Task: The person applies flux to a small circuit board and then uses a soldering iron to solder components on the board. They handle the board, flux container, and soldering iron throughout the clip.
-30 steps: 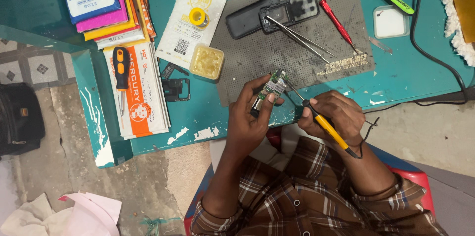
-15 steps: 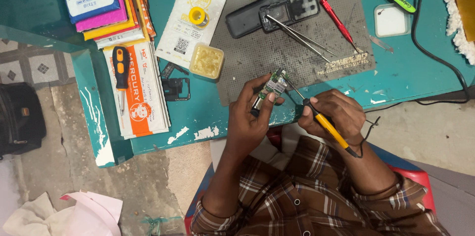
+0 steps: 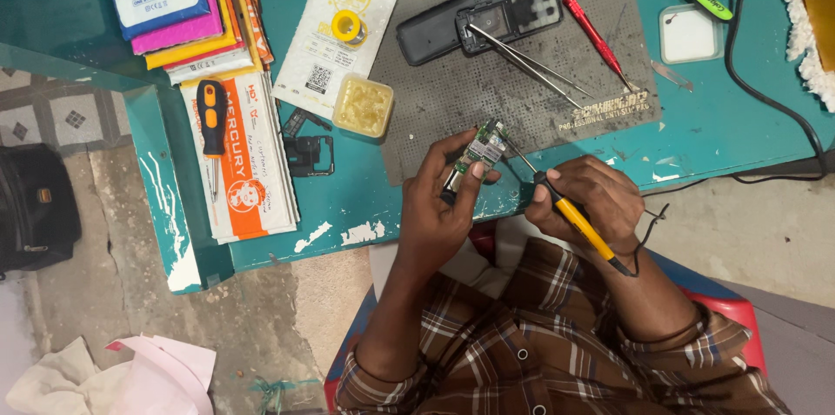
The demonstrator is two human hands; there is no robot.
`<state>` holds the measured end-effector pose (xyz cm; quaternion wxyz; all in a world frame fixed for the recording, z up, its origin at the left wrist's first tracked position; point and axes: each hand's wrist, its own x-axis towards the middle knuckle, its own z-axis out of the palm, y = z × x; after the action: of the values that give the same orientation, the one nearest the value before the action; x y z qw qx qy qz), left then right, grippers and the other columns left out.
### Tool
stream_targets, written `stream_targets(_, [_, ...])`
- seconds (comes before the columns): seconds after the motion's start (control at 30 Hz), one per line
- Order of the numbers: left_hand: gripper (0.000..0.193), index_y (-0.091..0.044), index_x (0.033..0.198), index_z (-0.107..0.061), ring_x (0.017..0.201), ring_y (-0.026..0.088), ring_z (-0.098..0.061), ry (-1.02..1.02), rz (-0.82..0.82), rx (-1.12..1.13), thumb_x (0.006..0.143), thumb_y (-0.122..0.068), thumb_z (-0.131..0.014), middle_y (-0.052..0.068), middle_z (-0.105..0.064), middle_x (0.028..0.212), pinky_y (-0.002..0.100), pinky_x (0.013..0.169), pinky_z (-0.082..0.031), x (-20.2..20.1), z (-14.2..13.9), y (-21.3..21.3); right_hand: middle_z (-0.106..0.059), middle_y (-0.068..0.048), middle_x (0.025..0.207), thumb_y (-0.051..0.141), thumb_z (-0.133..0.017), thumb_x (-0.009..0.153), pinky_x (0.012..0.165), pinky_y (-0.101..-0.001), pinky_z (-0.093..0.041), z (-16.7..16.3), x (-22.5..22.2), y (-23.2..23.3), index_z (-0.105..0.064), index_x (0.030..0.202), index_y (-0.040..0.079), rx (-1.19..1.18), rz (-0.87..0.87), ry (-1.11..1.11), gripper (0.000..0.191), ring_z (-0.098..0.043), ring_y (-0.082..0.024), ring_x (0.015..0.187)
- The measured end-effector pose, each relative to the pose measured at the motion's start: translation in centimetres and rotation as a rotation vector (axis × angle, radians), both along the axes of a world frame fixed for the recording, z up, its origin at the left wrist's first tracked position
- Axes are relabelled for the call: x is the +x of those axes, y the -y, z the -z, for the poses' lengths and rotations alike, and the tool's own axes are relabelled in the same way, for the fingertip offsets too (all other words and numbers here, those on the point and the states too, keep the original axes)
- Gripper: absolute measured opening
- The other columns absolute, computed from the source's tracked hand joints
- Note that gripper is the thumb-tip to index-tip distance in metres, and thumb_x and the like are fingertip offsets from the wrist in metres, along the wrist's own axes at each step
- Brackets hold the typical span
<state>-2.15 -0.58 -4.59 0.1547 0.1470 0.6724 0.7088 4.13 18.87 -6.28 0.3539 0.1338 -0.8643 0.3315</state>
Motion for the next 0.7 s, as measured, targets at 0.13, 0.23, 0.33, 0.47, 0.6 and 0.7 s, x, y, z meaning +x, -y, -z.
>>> stream_targets(0.13, [0.037,0.002,0.140,-0.053,0.100,0.018,-0.077,0.005,0.001,0.008,0.107,-0.012,-0.059,0.016,-0.077,0.104,0.027,0.079,-0.062,0.01,-0.05,0.00,-0.064,-0.012,0.071,0.000,-0.075,0.088,0.062,-0.0340,-0.057,0.00,-0.03,0.02,-0.061,0.095,-0.003,0.003,0.002,0.000,0.015,-0.069,-0.025,0.067])
stream_targets(0.23, [0.037,0.002,0.141,-0.053,0.100,0.018,-0.077,0.014,0.003,0.008,0.107,-0.011,-0.059,0.016,-0.077,0.104,0.028,0.079,-0.061,0.03,-0.08,0.04,-0.064,-0.012,0.071,0.000,-0.075,0.088,0.062,-0.0344,-0.057,-0.02,-0.08,-0.01,-0.061,0.094,-0.003,-0.009,-0.015,-0.007,0.015,-0.069,-0.025,0.067])
stream_targets(0.33, [0.037,0.002,0.141,-0.053,0.101,0.018,-0.077,0.005,0.003,0.008,0.107,-0.012,-0.060,0.016,-0.077,0.105,0.028,0.079,-0.062,0.03,-0.07,0.04,-0.064,-0.013,0.071,0.000,-0.075,0.088,0.063,-0.0352,-0.058,-0.03,-0.12,0.00,-0.061,0.093,-0.004,-0.012,-0.016,-0.023,0.015,-0.070,-0.025,0.067])
stream_targets(0.47, [0.037,0.002,0.141,-0.053,0.100,0.018,-0.077,0.008,-0.001,-0.002,0.107,-0.012,-0.059,0.016,-0.078,0.104,0.027,0.078,-0.062,0.01,-0.04,0.02,-0.065,-0.014,0.072,0.001,-0.074,0.089,0.064,-0.0353,-0.059,0.03,-0.10,0.07,-0.062,0.092,-0.004,-0.016,-0.005,-0.023,0.014,-0.071,-0.026,0.068])
stream_targets(0.6, [0.037,0.002,0.141,-0.052,0.100,0.018,-0.077,0.007,0.008,-0.004,0.107,-0.012,-0.059,0.016,-0.078,0.104,0.027,0.078,-0.062,-0.02,-0.03,0.04,-0.066,-0.013,0.072,0.001,-0.075,0.089,0.063,-0.0347,-0.059,0.13,-0.12,0.07,-0.062,0.090,-0.003,-0.016,-0.006,-0.014,0.014,-0.071,-0.025,0.068])
stream_targets(0.7, [0.036,0.002,0.140,-0.052,0.101,0.018,-0.077,-0.003,0.004,-0.013,0.107,-0.011,-0.059,0.016,-0.078,0.105,0.028,0.078,-0.063,0.02,-0.05,0.05,-0.066,-0.014,0.072,0.001,-0.075,0.089,0.063,-0.0352,-0.059,0.14,-0.12,0.03,-0.062,0.091,-0.004,-0.020,-0.015,-0.016,0.014,-0.071,-0.026,0.068])
